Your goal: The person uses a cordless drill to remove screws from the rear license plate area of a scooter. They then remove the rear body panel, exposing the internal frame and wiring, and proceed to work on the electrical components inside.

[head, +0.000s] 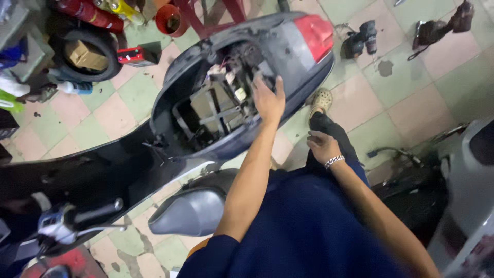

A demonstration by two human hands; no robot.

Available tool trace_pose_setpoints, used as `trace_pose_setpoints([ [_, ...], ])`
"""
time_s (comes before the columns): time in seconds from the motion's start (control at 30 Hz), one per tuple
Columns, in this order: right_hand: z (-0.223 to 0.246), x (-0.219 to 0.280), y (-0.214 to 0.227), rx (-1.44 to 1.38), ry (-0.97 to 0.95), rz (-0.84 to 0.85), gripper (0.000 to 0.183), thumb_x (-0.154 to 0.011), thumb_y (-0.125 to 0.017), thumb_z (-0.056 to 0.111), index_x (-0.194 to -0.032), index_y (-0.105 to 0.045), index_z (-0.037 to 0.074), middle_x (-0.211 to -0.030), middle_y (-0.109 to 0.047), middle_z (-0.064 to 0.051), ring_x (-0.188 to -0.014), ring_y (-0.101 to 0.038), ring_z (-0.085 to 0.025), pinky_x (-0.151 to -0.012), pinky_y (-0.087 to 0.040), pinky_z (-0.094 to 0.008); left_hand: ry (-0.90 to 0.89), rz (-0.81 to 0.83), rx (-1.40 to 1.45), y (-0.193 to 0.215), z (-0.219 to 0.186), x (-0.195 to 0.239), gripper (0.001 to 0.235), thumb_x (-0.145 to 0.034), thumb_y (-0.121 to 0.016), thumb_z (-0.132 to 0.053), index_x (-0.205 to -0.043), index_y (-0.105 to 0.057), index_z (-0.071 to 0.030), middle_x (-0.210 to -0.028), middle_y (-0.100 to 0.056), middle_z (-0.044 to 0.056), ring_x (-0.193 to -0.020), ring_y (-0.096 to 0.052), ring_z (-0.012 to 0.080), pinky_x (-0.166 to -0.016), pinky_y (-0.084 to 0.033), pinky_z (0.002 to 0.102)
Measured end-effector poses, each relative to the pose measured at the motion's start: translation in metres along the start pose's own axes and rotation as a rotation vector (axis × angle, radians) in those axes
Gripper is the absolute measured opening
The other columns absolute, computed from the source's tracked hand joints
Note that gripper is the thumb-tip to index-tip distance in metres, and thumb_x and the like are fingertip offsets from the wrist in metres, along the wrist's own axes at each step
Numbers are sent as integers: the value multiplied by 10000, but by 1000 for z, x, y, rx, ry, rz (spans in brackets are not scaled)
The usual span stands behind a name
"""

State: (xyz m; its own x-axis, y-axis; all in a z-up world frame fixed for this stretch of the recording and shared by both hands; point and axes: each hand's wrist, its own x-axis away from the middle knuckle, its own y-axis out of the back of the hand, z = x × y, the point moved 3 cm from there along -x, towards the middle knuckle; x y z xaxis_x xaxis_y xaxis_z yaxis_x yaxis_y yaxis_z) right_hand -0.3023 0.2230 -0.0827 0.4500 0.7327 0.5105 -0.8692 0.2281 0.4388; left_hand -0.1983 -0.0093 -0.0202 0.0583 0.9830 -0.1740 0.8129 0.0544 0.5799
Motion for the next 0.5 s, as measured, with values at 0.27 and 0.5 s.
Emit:
trace_pose_setpoints([
  [0.27, 11, -159, 87, 204, 97, 180, 330, -884, -704, 160, -1196, -726, 57, -1013, -785, -141, -951, -762, -250, -868, -578, -346, 447, 74, -260, -99, 20, -56, 797, -927, -569, -583, -1469, -463, -9, -1251, -661, 303, -1121, -621, 496, -952, -485, 556],
  [0.5, 2, -242, 143, 24, 2, 329, 292, -898, -667, 169, -1171, -713, 75, -1032, -783, -107, -908, -762, -226, -841, -583, -339, 432, -54, -372, -92, -9, -62, 810, -929, -637, -605, -1398, -480, 37, -1255, -636, 309, -1157, -613, 486, -965, -498, 517],
])
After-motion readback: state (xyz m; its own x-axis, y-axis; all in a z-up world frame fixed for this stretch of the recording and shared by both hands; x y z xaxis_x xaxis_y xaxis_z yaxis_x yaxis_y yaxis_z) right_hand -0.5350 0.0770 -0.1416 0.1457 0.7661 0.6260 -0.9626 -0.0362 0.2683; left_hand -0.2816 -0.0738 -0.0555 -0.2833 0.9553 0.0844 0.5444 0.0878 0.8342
